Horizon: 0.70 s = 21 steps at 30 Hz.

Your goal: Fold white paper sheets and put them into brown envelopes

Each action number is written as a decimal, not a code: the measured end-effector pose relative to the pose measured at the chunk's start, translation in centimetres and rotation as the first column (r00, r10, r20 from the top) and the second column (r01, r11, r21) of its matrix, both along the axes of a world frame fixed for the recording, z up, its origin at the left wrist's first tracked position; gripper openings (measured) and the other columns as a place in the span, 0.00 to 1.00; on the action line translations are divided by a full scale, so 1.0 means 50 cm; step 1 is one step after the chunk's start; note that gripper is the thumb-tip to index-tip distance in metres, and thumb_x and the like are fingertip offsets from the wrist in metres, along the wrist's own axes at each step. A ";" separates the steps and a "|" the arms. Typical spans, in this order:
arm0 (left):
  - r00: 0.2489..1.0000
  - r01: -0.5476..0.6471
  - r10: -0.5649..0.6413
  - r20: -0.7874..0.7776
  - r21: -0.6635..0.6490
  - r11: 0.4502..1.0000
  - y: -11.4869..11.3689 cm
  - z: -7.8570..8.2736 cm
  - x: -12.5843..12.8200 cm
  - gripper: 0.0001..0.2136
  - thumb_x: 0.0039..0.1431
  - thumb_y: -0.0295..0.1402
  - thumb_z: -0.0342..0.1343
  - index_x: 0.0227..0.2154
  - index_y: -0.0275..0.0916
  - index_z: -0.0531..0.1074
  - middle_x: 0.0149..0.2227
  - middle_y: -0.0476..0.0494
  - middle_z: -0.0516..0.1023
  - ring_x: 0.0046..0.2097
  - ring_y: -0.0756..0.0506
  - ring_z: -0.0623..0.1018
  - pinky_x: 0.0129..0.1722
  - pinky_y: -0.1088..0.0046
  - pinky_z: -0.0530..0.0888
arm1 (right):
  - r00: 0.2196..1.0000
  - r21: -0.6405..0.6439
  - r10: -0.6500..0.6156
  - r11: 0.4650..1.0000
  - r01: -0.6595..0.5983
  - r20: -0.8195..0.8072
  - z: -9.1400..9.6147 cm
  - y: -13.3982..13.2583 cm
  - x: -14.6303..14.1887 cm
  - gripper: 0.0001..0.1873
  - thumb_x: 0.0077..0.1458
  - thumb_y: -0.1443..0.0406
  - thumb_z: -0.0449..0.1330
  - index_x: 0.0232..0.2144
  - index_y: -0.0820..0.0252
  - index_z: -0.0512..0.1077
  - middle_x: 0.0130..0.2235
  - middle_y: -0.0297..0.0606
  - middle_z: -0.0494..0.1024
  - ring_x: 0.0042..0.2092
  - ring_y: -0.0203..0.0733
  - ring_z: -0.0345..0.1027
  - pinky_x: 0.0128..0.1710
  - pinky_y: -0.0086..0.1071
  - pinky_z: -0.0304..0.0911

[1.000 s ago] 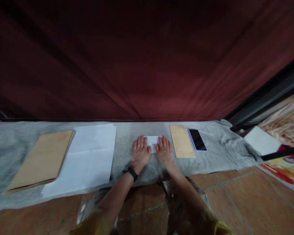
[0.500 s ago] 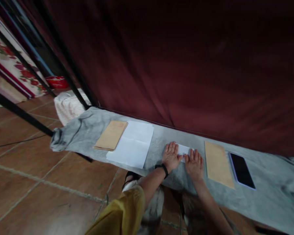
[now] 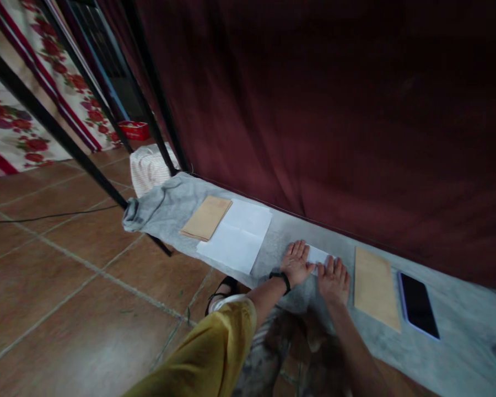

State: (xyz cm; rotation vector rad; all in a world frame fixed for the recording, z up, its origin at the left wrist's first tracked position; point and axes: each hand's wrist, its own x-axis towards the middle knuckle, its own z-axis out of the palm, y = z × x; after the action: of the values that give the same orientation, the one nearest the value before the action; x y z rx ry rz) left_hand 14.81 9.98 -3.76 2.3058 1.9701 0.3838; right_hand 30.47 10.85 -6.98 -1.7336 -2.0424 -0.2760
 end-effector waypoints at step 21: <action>1.000 -0.009 0.009 -0.018 0.043 0.999 0.020 0.008 0.000 0.29 0.69 0.42 0.42 0.67 0.29 0.59 0.71 0.29 0.56 0.73 0.38 0.55 0.71 0.55 0.51 | 0.995 -0.209 -0.102 0.973 0.094 -0.025 0.041 0.003 -0.024 0.31 0.71 0.57 0.46 0.69 0.70 0.56 0.70 0.59 0.55 0.71 0.57 0.50 0.67 0.55 0.48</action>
State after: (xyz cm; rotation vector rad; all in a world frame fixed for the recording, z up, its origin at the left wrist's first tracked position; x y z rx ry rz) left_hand 14.82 10.99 -3.37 2.3352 2.0010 0.4109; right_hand 29.28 10.98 -4.92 -1.9525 -2.0245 -0.0629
